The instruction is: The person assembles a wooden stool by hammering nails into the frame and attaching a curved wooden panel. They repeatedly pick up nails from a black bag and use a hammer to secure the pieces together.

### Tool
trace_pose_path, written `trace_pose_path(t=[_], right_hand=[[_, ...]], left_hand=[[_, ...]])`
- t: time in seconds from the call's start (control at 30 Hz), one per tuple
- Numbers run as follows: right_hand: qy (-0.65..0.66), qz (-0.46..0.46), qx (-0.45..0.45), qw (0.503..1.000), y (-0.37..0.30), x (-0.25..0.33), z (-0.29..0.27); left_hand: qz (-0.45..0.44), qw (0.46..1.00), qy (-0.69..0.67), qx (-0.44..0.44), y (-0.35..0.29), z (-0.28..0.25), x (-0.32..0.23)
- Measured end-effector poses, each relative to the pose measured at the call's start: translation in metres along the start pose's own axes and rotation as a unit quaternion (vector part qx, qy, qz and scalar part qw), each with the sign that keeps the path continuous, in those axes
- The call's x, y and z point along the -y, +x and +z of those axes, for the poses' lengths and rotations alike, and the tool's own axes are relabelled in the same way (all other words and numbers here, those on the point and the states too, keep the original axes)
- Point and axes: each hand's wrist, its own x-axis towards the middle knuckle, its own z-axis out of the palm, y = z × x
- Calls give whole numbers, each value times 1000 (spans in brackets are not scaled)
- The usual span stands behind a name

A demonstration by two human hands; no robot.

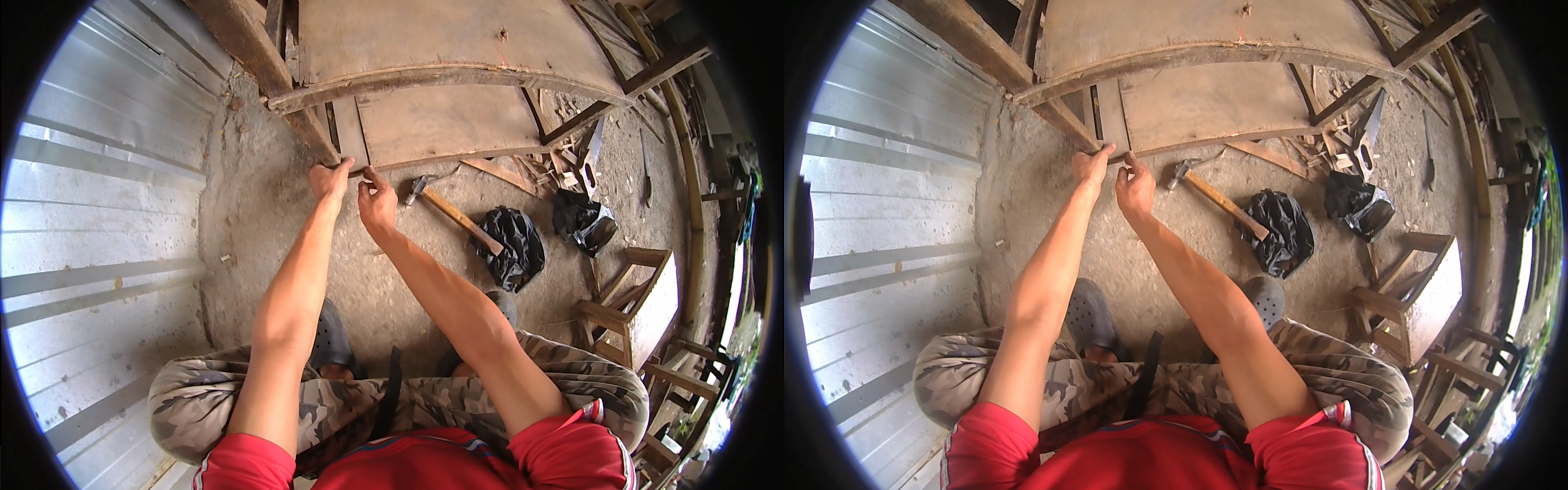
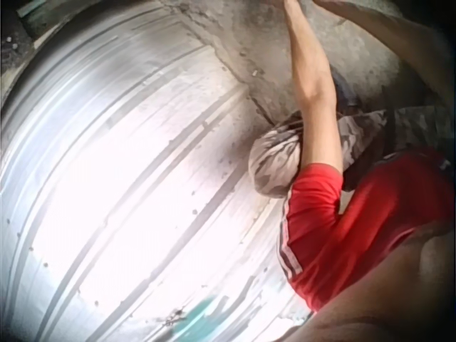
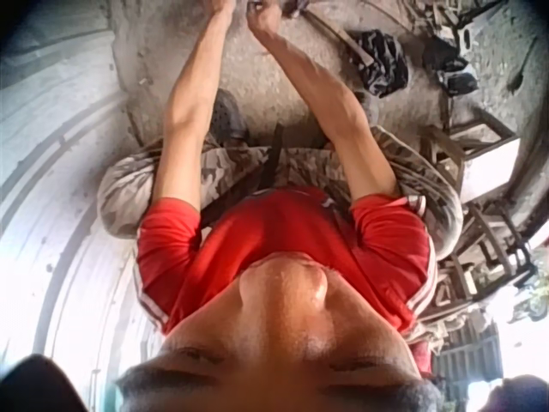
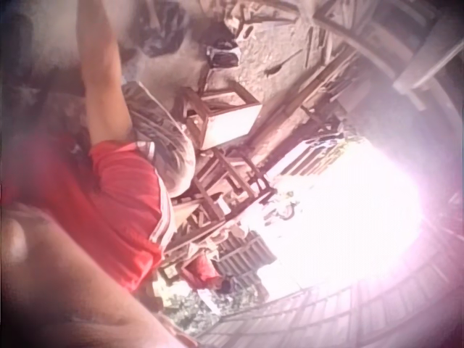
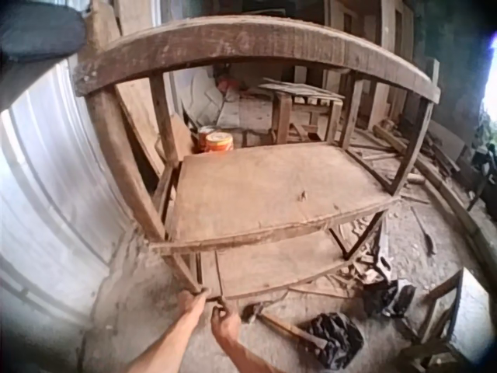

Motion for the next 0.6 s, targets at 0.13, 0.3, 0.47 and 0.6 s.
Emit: trace_pose_path(t=[0.13, 0.3, 0.47, 0.6], right_hand=[[-11, 4, -24, 1000, 1, 5, 2], [-15, -20, -20, 999, 8, -4, -2], [-46, -48, -23, 997, 12, -6, -6], [-86, -64, -20, 994, 18, -2, -11]], left_hand=[[-10, 1000, -5, -3, -3, -2, -6], [19, 1000, -20, 2, 6, 0, 5], [47, 998, -31, -13, 9, 4, 13], [34, 999, -15, 0, 14, 2, 19]])
